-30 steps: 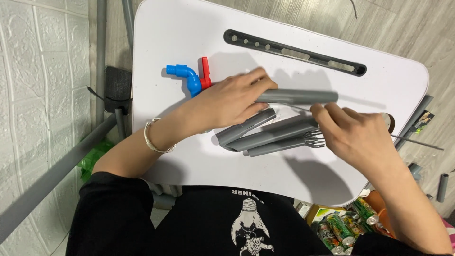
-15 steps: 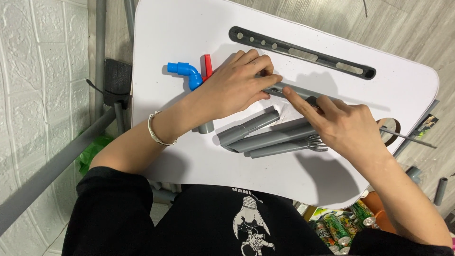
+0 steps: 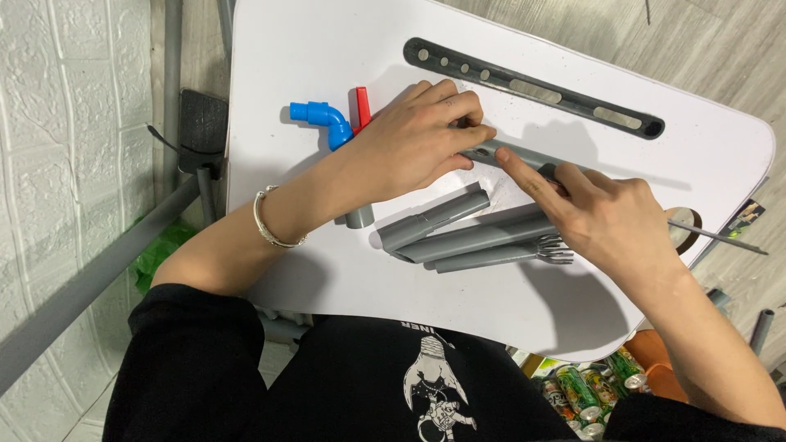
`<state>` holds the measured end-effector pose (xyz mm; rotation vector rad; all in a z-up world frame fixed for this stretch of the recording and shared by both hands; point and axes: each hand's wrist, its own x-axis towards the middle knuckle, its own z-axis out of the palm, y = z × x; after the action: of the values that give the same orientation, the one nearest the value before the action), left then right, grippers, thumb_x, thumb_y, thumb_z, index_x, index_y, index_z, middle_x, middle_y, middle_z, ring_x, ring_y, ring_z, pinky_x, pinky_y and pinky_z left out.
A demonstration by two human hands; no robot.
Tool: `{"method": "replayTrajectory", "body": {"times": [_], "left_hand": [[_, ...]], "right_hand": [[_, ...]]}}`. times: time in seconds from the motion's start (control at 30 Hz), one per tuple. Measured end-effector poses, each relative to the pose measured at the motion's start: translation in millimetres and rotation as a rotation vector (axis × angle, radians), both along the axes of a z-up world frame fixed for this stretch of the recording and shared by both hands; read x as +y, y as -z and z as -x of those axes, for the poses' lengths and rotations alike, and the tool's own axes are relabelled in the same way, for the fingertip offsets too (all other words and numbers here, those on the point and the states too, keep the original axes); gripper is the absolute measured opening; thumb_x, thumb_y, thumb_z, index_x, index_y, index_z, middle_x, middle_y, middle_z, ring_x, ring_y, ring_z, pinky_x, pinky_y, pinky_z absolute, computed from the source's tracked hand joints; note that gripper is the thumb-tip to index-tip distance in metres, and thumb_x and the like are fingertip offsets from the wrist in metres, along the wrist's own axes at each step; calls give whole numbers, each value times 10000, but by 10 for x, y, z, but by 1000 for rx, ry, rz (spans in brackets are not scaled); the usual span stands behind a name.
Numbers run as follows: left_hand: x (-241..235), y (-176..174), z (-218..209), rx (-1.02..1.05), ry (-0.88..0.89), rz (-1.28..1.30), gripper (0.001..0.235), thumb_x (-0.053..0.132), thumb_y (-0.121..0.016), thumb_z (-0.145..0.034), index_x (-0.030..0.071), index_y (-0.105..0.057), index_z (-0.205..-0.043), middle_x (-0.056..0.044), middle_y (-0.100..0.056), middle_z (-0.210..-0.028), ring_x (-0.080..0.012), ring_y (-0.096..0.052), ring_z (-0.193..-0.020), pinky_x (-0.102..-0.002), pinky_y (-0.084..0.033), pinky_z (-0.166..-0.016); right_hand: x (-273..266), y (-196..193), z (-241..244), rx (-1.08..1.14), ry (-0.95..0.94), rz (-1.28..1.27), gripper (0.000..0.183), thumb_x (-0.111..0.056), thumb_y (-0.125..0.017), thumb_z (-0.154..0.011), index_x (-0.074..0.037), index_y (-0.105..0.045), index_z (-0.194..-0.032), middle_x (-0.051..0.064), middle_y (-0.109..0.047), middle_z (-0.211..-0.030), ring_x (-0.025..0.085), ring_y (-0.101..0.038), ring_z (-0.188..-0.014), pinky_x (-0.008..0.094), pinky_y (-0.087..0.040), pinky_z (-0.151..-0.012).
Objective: The person uses a utility knife to cut a gray PVC pipe on a white table. They score the pipe repeatedly, rotate it, and snap it to complete the cut. The person then inspects the cut edge and repeats the process on another section of pipe.
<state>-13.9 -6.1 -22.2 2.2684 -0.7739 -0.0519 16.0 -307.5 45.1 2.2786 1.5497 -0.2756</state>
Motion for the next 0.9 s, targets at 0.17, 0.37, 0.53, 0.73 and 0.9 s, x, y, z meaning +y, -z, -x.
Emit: {"method": "replayTrajectory", "body": {"times": [0.17, 0.37, 0.53, 0.73, 0.9], "left_hand": [[3, 4, -5, -18, -7, -50, 360, 266, -880, -927, 104, -675, -1175, -35, -563, -1126, -251, -526, -1019, -402, -481, -869], [-3, -25, -6, -4, 4, -97, 352, 297, -836, -960, 104, -669, -1203, -44, -581, -1143, -259, -535, -1035, -407, -494, -876], [-46, 19, 34, -4, -1, -117, 387, 299, -850, -929, 111, -667, -1213, -55, -595, -1154, -265, -540, -1041, -416, -491, -869], [-106, 173, 101, -82, -35, -86, 374, 319, -856, -926, 153, -672, -1205, -28, -596, -1121, -236, -555, -1016, -387, -461, -849], [-144, 578, -37, -160, 3, 116, 254, 292, -740, -965, 149, -743, -1175, -113, -653, -1040, -347, -636, -908, -513, -489, -775]], "right_hand": [[-28, -7, -15, 4, -2, 10, 1068, 157, -672, -932, -316, -216, -1774, -61, -492, -773, 51, -351, -484, 195, -375, -360], [-87, -25, -68, 61, -23, 66, 1096, 142, -697, -935, -284, -129, -1770, -43, -515, -702, 79, -320, -419, 176, -378, -319], [-111, -14, -43, 56, -26, -13, 1077, 151, -687, -928, -283, -153, -1756, -23, -589, -733, 82, -349, -407, 170, -378, -322], [-167, 41, -8, 53, -29, -74, 1096, 230, -600, -829, -257, -219, -1733, -29, -504, -739, 88, -315, -439, 256, -377, -329], [-273, 375, -34, 138, 141, -185, 983, 2, -590, -818, -362, -260, -1670, -1, -596, -786, 192, -622, -472, 387, -522, -396]]}}
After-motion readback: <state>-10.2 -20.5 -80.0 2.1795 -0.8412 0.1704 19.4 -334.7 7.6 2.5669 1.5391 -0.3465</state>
